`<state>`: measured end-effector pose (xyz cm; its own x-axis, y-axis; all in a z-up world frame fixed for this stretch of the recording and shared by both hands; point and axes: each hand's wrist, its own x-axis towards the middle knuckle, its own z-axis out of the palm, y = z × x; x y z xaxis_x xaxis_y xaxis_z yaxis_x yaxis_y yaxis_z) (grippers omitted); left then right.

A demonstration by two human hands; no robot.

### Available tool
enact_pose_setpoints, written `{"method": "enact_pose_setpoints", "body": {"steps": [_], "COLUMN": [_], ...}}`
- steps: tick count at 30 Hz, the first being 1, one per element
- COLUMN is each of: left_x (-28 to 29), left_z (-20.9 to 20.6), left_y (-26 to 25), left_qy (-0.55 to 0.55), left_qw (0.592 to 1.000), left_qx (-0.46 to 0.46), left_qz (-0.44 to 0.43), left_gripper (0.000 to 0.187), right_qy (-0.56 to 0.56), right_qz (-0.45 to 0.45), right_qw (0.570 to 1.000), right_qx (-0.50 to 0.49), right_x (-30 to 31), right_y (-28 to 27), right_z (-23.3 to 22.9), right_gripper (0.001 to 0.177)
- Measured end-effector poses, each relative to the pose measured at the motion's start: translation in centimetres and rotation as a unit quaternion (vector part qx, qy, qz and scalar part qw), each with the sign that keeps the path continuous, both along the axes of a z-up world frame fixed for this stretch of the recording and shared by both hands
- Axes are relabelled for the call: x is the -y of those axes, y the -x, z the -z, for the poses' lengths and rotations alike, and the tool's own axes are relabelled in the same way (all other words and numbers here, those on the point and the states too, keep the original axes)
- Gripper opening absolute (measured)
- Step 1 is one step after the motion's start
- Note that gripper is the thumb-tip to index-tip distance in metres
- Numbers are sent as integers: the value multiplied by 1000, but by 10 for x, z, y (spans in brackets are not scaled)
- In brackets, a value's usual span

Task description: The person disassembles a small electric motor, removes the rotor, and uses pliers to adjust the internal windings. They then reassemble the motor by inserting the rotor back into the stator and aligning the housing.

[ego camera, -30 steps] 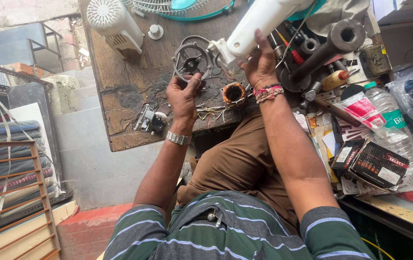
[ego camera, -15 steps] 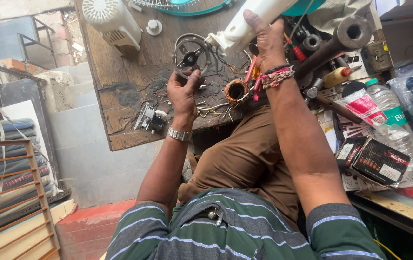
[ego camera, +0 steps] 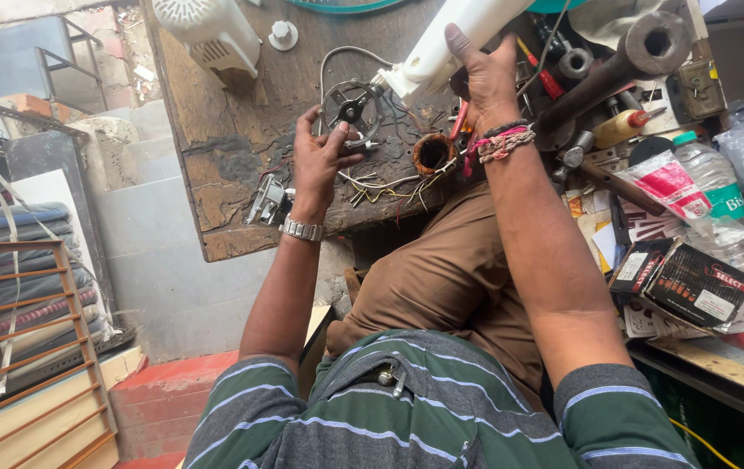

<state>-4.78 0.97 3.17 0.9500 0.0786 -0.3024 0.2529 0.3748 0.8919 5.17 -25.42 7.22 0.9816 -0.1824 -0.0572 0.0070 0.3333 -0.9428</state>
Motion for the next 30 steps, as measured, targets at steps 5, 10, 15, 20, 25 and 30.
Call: {"method": "enact_pose_setpoints", "body": {"steps": [5, 10, 15, 20, 25, 30], "left_x": [-2, 2, 6, 3, 7, 7], "left_z": [0, -6, -13, -14, -18, -28], "left_y": [3, 6, 7, 11, 11, 10], "left_qy": [45, 124, 127, 146, 169, 187], "left_qw": [997, 990, 990, 988, 984, 981], "left_qx": [1, 9, -2, -22, -38, -17], "left_qz": [62, 66, 54, 54, 39, 55], "left_gripper": [39, 44, 44, 46, 46, 46], "right_qy": [35, 97, 231, 393, 575, 716], "right_qz": [-16, 6, 74, 62, 0, -36], "right_qw": [999, 995, 970, 916, 818, 695], "right_qx": [-23, 15, 27, 49, 20, 45], "right_x": [18, 49, 47, 40, 21, -7], "right_y": [1, 30, 101, 128, 139, 146], "right_z": [23, 42, 61, 53, 27, 15], "right_gripper": [111, 102, 75, 58, 46, 90]}}
